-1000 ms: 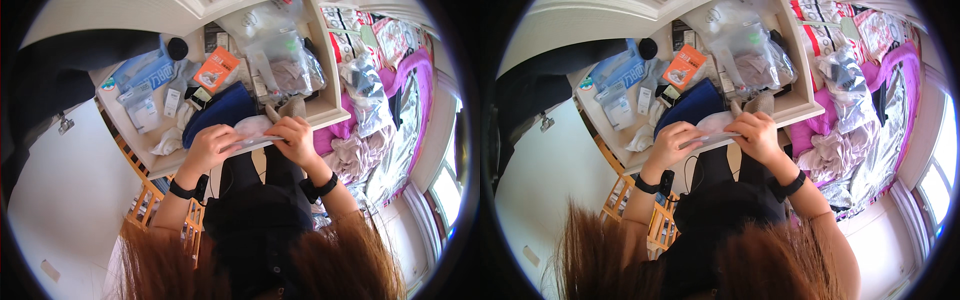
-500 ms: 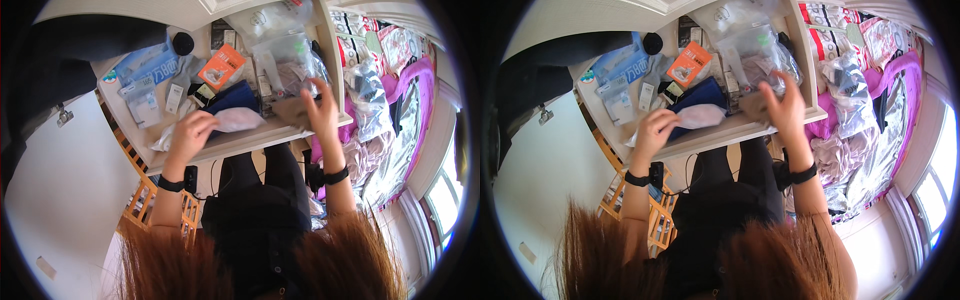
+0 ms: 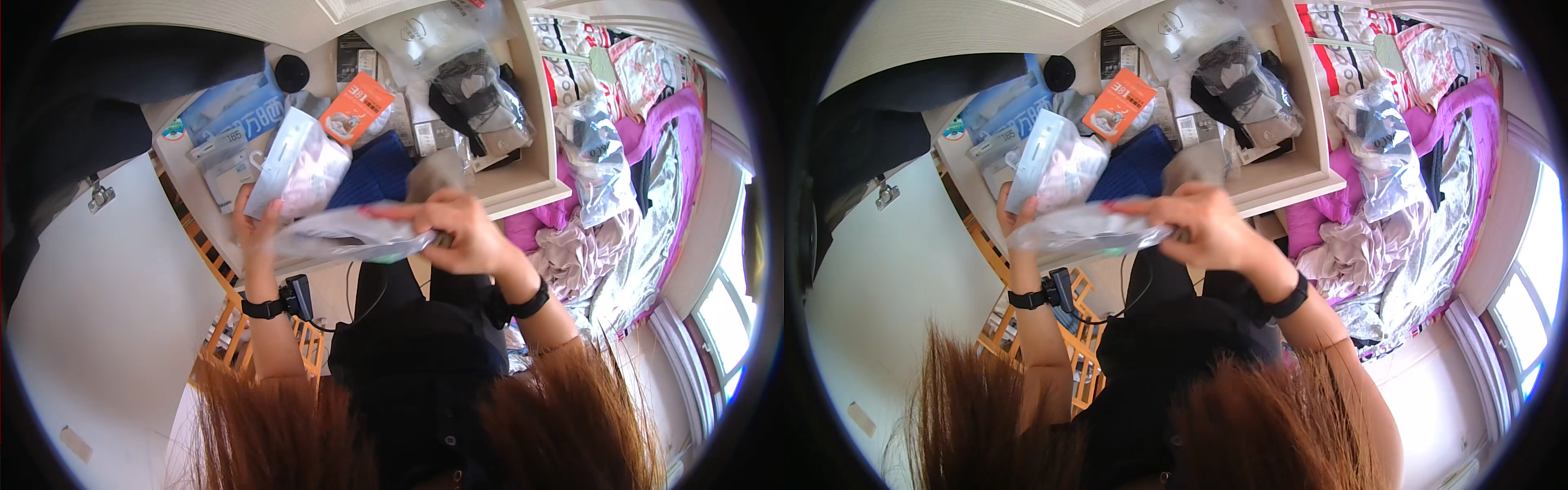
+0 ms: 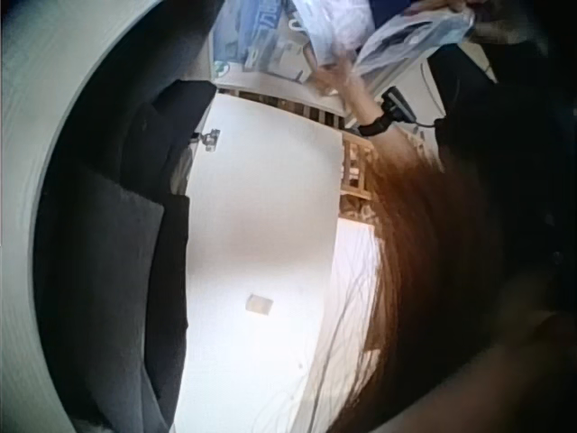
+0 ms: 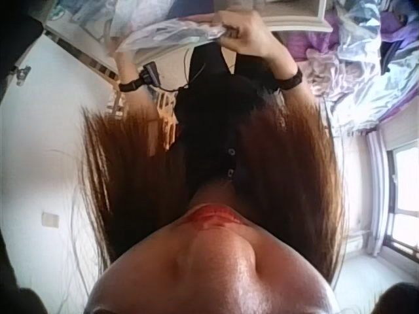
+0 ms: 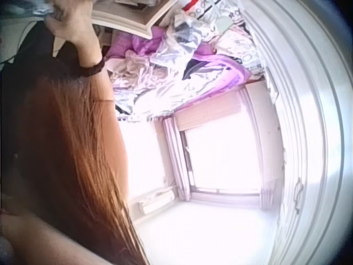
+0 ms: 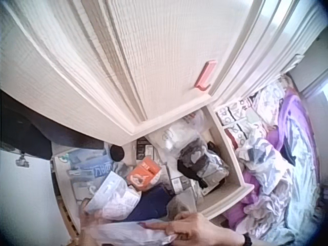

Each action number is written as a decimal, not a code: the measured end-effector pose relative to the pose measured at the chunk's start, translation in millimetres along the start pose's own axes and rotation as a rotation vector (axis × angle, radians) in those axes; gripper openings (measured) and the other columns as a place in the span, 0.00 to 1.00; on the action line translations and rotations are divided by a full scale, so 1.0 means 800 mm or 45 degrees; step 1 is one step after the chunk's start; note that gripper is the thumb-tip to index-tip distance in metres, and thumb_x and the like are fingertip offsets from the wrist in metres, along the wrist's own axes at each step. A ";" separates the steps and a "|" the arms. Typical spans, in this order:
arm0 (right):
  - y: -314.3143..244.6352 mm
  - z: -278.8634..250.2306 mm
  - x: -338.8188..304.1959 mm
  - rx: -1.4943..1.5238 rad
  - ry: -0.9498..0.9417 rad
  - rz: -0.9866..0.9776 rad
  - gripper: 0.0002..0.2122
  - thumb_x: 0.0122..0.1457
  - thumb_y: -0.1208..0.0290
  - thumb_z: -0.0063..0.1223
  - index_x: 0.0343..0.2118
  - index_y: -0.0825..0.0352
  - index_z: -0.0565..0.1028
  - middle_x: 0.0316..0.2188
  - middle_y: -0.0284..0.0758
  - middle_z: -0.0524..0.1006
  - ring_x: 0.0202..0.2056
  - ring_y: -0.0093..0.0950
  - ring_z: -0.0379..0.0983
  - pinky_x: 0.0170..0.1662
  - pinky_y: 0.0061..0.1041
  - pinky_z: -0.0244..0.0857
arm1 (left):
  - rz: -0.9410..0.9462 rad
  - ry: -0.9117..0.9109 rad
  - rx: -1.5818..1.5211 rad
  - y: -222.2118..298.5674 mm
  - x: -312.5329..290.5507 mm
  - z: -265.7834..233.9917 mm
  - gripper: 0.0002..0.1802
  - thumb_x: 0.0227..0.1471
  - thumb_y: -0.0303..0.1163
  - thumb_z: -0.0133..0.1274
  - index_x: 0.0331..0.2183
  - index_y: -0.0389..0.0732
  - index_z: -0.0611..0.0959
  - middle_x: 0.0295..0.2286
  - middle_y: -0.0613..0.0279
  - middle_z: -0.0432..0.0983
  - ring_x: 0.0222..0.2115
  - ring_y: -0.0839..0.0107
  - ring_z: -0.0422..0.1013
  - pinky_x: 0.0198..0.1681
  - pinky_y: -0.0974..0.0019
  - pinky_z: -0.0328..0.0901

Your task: Cleaning the surfaces of a wardrobe and organizing items inside drawers and shelves.

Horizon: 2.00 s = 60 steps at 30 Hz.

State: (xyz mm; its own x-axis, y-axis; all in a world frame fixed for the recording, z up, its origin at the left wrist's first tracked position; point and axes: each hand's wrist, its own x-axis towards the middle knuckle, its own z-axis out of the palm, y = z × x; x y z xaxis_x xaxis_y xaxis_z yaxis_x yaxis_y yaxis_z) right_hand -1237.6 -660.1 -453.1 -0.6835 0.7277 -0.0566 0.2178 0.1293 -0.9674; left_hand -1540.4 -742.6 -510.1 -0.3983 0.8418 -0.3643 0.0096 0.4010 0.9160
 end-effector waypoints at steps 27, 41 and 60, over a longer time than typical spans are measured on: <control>0.075 0.010 -0.027 0.521 0.260 0.793 0.15 0.55 0.70 0.58 0.42 0.73 0.72 0.37 0.32 0.76 0.38 0.18 0.69 0.43 0.21 0.64 | -0.414 0.134 1.358 -0.110 0.133 -0.109 0.62 0.35 0.59 0.62 0.60 0.34 0.50 0.60 0.40 0.46 0.62 0.49 0.43 0.60 0.47 0.45; 0.082 0.008 -0.036 0.444 0.537 0.684 0.17 0.62 0.66 0.49 0.48 0.73 0.68 0.41 0.30 0.73 0.42 0.17 0.65 0.48 0.18 0.57 | -0.383 0.295 0.133 -0.083 0.104 -0.101 0.35 0.50 0.45 0.55 0.54 0.35 0.64 0.49 0.50 0.67 0.48 0.59 0.67 0.50 0.54 0.63; 0.010 0.078 0.007 0.489 -0.060 0.682 0.12 0.56 0.66 0.50 0.39 0.68 0.73 0.26 0.39 0.77 0.30 0.28 0.74 0.36 0.27 0.68 | -0.674 -0.544 -1.166 -0.035 -0.080 -0.007 0.57 0.44 0.69 0.46 0.62 0.44 0.45 0.60 0.61 0.48 0.60 0.61 0.50 0.60 0.56 0.51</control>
State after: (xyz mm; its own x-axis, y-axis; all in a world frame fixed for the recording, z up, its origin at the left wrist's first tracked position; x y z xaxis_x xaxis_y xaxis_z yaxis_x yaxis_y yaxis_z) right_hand -1283.2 -697.2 -476.9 -0.5818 0.5931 -0.5566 0.2778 -0.4982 -0.8213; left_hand -1520.2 -809.7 -511.4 0.1937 0.7699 -0.6080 -0.8094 0.4757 0.3445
